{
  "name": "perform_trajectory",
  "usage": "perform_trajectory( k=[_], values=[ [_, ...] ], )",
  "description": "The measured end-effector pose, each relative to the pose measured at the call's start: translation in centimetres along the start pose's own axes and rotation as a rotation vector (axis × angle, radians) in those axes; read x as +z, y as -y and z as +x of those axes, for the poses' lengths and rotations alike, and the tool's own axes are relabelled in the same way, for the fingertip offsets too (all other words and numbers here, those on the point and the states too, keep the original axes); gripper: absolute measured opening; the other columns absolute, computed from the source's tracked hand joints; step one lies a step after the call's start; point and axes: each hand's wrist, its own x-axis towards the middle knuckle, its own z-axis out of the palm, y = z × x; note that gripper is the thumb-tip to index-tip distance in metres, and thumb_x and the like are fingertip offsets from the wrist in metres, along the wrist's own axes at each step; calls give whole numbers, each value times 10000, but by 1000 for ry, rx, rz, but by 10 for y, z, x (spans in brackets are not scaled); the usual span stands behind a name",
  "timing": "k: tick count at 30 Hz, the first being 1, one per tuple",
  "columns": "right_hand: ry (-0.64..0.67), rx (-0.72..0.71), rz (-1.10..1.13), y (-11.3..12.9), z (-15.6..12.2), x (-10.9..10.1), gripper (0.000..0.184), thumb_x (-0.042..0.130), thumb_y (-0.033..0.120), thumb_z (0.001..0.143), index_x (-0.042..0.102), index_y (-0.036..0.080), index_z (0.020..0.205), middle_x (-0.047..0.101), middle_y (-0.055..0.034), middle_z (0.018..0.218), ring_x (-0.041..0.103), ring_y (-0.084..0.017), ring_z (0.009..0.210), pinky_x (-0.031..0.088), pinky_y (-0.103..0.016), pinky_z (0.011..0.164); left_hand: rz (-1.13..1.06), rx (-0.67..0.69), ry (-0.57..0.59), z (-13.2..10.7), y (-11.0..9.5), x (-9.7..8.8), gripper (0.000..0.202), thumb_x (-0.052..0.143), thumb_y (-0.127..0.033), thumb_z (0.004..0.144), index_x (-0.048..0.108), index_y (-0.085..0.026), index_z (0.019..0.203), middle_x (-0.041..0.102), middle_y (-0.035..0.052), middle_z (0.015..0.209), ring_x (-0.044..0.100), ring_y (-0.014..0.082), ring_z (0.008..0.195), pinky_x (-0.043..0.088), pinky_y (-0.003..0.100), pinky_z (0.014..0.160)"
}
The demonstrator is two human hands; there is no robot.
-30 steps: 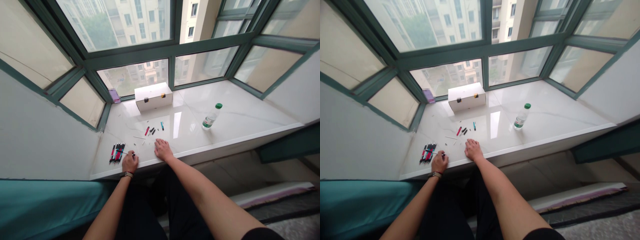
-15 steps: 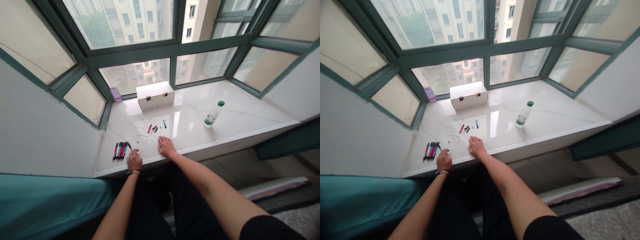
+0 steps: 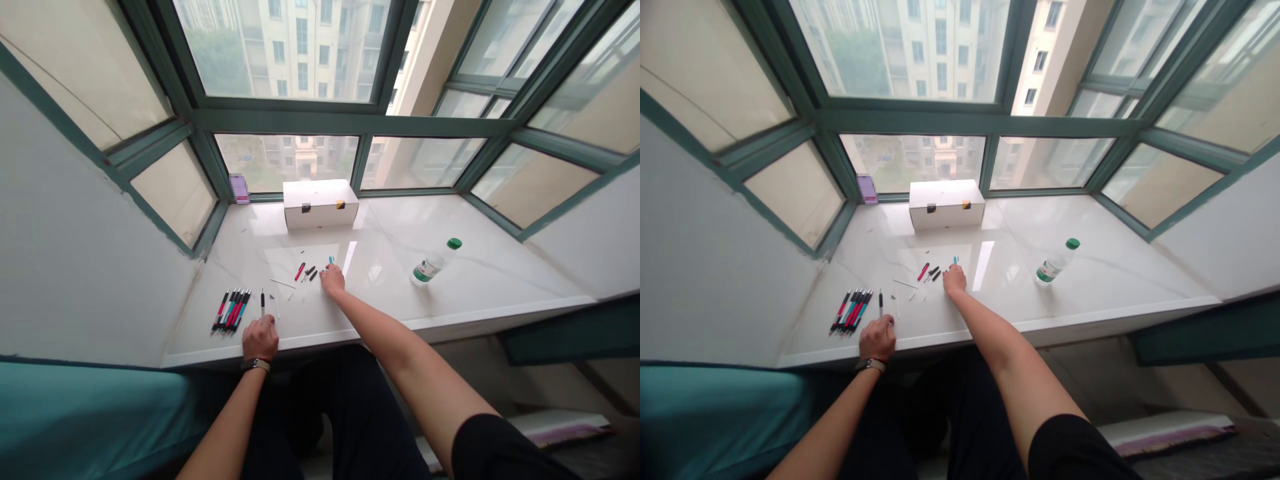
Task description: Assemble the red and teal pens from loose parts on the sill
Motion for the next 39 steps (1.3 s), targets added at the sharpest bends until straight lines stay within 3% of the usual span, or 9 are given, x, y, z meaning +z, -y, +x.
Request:
perform_trajectory(
  k=[8,13,16,19,21,24,27,34,39],
  values=[
    [-25,-76,-5,-2,-17,3,153,516,243,949,639,164,991,597,-143,1184,640,-205,921,461,-317,815,-18,-10,14,0,-2,-4,220,437,-156,896,650,-212,896,607,52,731,553,227,803,333,328,742],
    [164,-259,352,-9,-65,-28,101,581,252,894,646,175,899,687,-42,857,652,-148,683,498,-274,704,-71,5,58,2,0,-7,271,434,-97,866,647,-207,992,634,60,810,578,231,843,376,329,760],
    [218,-350,528,-10,-107,-60,132,639,305,854,675,182,881,676,-7,728,638,-134,578,511,-268,639,-235,161,172,-4,-5,-22,381,388,-13,825,627,-220,1036,638,45,933,593,184,817,426,292,760],
    [272,-457,669,-6,-154,-101,177,654,343,853,703,187,921,698,-24,786,676,-146,646,545,-285,681,-461,382,271,-24,-21,-55,396,351,11,820,627,-224,979,601,34,951,599,152,811,477,265,772],
    [318,-509,752,0,-183,-129,209,664,369,851,710,183,937,693,-35,829,690,-155,687,568,-297,698,-566,463,257,-43,-33,-85,407,349,27,811,628,-220,975,592,46,996,609,162,935,487,283,864],
    [356,-572,873,12,-217,-164,254,683,411,840,708,176,933,663,-39,862,684,-156,713,600,-306,689,-623,512,216,-71,-48,-134,453,331,42,817,617,-223,1049,576,64,1126,586,175,1103,455,318,993],
    [387,-631,928,20,-242,-189,266,689,427,839,705,180,937,629,-35,879,678,-154,734,619,-311,689,-585,518,223,-92,-54,-173,464,335,50,808,612,-232,1050,574,57,1151,601,173,1098,465,307,987],
    [397,-832,813,24,-286,-225,259,647,419,882,717,178,945,620,-57,937,671,-146,771,610,-298,703,-419,574,197,-127,-60,-228,429,355,50,798,614,-227,1000,595,46,1099,648,161,943,503,284,900],
    [315,-968,635,22,-314,-257,211,623,363,909,728,183,940,670,-68,931,660,-152,802,572,-271,690,-319,612,168,-146,-70,-259,399,342,29,830,614,-217,987,596,49,1087,645,157,912,510,283,868]
  ],
)
